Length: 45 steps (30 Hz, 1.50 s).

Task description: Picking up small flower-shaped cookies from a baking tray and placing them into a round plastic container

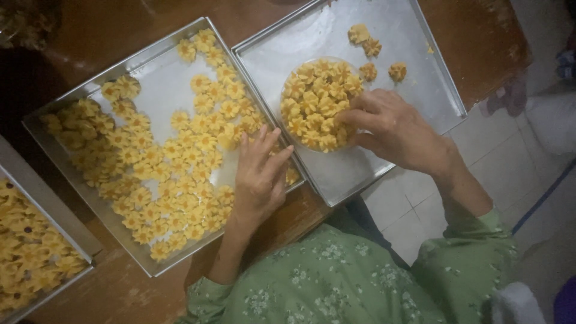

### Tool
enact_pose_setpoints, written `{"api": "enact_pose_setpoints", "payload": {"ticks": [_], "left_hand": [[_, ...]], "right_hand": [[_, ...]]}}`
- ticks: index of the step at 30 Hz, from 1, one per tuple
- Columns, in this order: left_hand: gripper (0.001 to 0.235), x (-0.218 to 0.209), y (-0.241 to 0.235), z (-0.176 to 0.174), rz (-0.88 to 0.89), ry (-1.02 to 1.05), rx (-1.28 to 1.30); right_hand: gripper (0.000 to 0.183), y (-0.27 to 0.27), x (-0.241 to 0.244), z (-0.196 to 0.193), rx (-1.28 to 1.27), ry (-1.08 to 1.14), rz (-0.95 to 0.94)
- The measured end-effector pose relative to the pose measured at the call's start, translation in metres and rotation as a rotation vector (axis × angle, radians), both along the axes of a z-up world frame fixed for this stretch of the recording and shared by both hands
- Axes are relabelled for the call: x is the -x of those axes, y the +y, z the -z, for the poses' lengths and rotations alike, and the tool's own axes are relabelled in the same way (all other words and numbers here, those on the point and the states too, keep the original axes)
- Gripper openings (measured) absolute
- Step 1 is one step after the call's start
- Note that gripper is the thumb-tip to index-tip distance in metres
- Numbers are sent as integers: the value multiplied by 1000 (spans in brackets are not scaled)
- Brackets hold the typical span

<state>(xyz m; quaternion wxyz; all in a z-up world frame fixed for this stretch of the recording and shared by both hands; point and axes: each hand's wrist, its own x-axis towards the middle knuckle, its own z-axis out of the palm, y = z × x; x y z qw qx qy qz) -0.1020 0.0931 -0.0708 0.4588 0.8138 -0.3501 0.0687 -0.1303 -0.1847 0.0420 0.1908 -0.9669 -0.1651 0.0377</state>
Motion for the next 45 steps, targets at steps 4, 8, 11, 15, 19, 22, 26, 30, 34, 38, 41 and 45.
{"api": "enact_pose_setpoints", "payload": {"ticks": [4, 8, 11, 15, 19, 22, 26, 30, 34, 38, 41, 45], "left_hand": [[31, 0, -1, 9, 3, -23, 2], [31, 0, 0, 6, -6, -22, -12], [32, 0, 0, 9, -11, -15, -17], [31, 0, 0, 7, -13, -21, -22], [33, 0, 1, 5, -9, -26, -27], [34, 0, 0, 2, -10, -5, -6], [41, 0, 0, 4, -24, -74, -21], [48, -4, -1, 7, -67, -165, 39], [50, -7, 11, -12, -95, -132, 133], [17, -9, 18, -14, -96, -162, 253], [27, -10, 17, -14, -148, -166, 289], [42, -11, 27, -38, -65, -113, 228]], "right_hand": [[34, -2, 2, 8, 26, -29, -6], [39, -2, 0, 2, 2, -39, 13], [40, -8, -3, -1, -22, -50, 45], [35, -17, 2, 14, 24, -78, 66], [34, -16, 2, 16, 26, -57, 76], [39, -15, 1, 12, 10, -128, 61], [33, -22, 3, 12, -85, -156, 97], [20, -19, -17, 11, -162, -308, 65], [31, 7, -64, 25, -271, -362, -57], [10, 66, -99, -5, -233, -328, -326], [31, 78, -135, -38, -303, -219, -355], [58, -33, -246, 41, 523, -779, 73]]}}
